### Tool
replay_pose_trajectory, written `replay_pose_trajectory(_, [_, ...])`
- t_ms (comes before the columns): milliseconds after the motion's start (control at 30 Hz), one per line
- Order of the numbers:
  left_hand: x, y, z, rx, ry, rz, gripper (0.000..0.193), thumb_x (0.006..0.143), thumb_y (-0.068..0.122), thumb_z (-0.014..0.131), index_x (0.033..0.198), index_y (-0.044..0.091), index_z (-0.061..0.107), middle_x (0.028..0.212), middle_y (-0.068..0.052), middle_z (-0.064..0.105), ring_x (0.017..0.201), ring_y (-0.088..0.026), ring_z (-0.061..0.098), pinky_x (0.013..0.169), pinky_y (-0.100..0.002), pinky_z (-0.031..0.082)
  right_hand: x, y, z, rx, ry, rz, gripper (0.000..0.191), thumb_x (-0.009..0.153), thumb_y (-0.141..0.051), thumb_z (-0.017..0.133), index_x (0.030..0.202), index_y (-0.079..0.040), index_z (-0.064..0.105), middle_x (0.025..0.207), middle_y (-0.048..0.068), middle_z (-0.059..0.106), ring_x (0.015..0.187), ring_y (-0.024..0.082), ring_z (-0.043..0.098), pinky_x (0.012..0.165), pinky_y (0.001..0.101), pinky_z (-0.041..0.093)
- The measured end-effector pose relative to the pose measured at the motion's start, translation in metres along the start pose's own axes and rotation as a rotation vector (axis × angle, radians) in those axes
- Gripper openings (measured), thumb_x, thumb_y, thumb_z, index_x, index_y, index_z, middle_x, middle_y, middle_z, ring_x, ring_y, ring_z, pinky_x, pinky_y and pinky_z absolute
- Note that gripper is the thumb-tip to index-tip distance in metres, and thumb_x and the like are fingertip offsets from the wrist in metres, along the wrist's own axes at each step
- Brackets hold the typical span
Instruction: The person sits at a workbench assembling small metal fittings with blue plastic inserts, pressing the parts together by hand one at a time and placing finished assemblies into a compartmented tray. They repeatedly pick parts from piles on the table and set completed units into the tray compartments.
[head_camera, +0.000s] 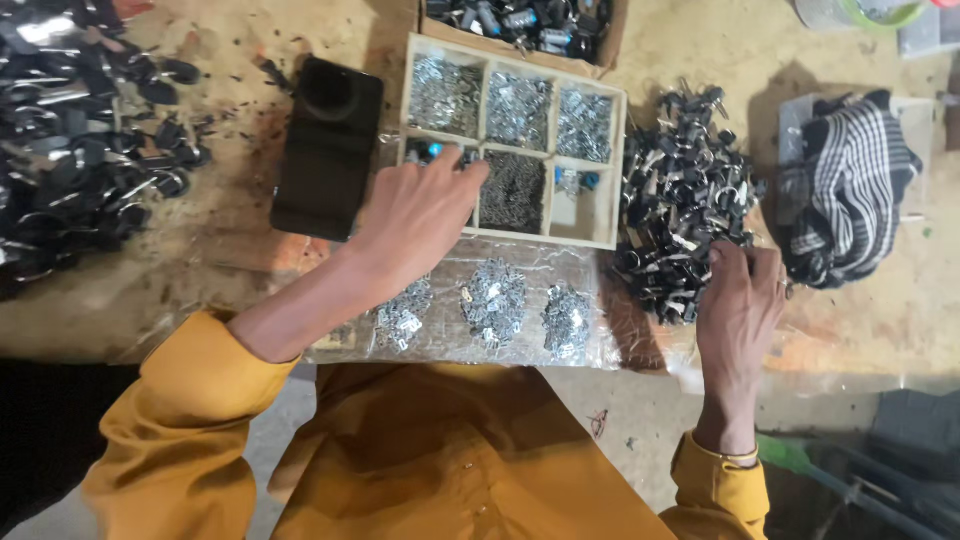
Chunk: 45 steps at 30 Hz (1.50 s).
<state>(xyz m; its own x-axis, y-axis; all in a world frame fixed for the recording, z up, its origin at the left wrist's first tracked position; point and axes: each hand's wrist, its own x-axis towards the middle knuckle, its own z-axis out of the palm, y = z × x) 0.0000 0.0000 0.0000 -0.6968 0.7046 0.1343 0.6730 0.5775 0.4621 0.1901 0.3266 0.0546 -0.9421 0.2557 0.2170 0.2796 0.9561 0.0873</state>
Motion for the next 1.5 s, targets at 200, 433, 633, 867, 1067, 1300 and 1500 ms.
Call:
replay_pose_trajectory(200, [-0.010,0.010,0.015,0.011,0.034,0.006,0.021,0.089,0.011,0.070,0.106,0.001,0.062,0.108,-0.022,0.065,0.058,-0.029,0.070,0.046,-0.040,0.056,-0.017,0.014,0.013,0.086,0.049,0.023,0.013,0.117,-0.009,0.062,0.110,0.002,0.062,0.102,0.017,0.061,0.086,0.033,0.060,0.074,0.0456,0.044])
replay_pose_trajectory(433, [-0.017,0.008,0.020,-0.058,0.086,0.043,0.029,0.087,0.009,0.071,0.114,0.000,0.064,0.107,-0.018,0.059,0.061,-0.028,0.071,0.052,-0.042,0.058,-0.033,-0.029,0.040,0.722,-0.055,0.094,0.018,0.100,-0.009,0.085,0.099,-0.003,0.067,0.075,0.008,0.063,0.053,0.014,0.050,0.048,0.0322,0.032])
replay_pose_trajectory(633, [-0.019,0.003,0.018,-0.157,-0.009,-0.035,0.022,0.099,0.008,0.065,0.118,-0.004,0.065,0.114,-0.016,0.055,0.057,-0.023,0.068,0.053,-0.039,0.060,-0.023,-0.088,0.058,0.691,-0.117,-0.193,0.027,0.090,-0.016,0.085,0.109,-0.004,0.069,0.102,0.006,0.073,0.075,0.013,0.070,0.063,0.0268,0.055])
replay_pose_trajectory(867, [-0.016,0.003,0.017,-0.294,0.085,0.007,0.021,0.105,0.021,0.066,0.112,0.002,0.069,0.102,-0.011,0.062,0.061,-0.023,0.068,0.057,-0.039,0.058,-0.016,-0.110,0.042,0.374,0.065,-0.284,0.025,0.086,-0.022,0.088,0.101,-0.006,0.076,0.095,0.007,0.067,0.068,0.018,0.065,0.058,0.0324,0.049])
replay_pose_trajectory(1067, [-0.010,0.002,0.028,-0.840,0.125,0.024,0.017,0.096,0.010,0.075,0.112,0.003,0.074,0.105,-0.009,0.077,0.079,-0.017,0.076,0.066,-0.030,0.061,0.015,-0.112,0.038,0.538,-0.010,-0.245,0.015,0.092,-0.014,0.087,0.102,-0.007,0.079,0.089,0.003,0.063,0.061,0.016,0.056,0.055,0.0311,0.044])
replay_pose_trajectory(1300, [-0.006,-0.003,0.040,-1.177,0.193,-0.066,0.020,0.093,-0.001,0.077,0.113,0.000,0.074,0.114,-0.009,0.076,0.103,-0.015,0.076,0.091,-0.028,0.066,0.074,-0.132,0.047,0.484,-0.153,-0.432,0.018,0.086,-0.018,0.087,0.099,-0.009,0.080,0.086,0.009,0.061,0.070,0.027,0.065,0.061,0.0387,0.050])
replay_pose_trajectory(1500, [-0.003,-0.010,0.037,-1.209,0.234,-0.139,0.022,0.094,-0.001,0.076,0.115,-0.001,0.074,0.115,-0.008,0.075,0.103,-0.014,0.075,0.090,-0.028,0.066,0.095,-0.137,0.050,0.657,-0.220,-0.445,0.011,0.090,-0.012,0.081,0.097,-0.006,0.075,0.093,0.007,0.065,0.081,0.028,0.069,0.069,0.0393,0.053])
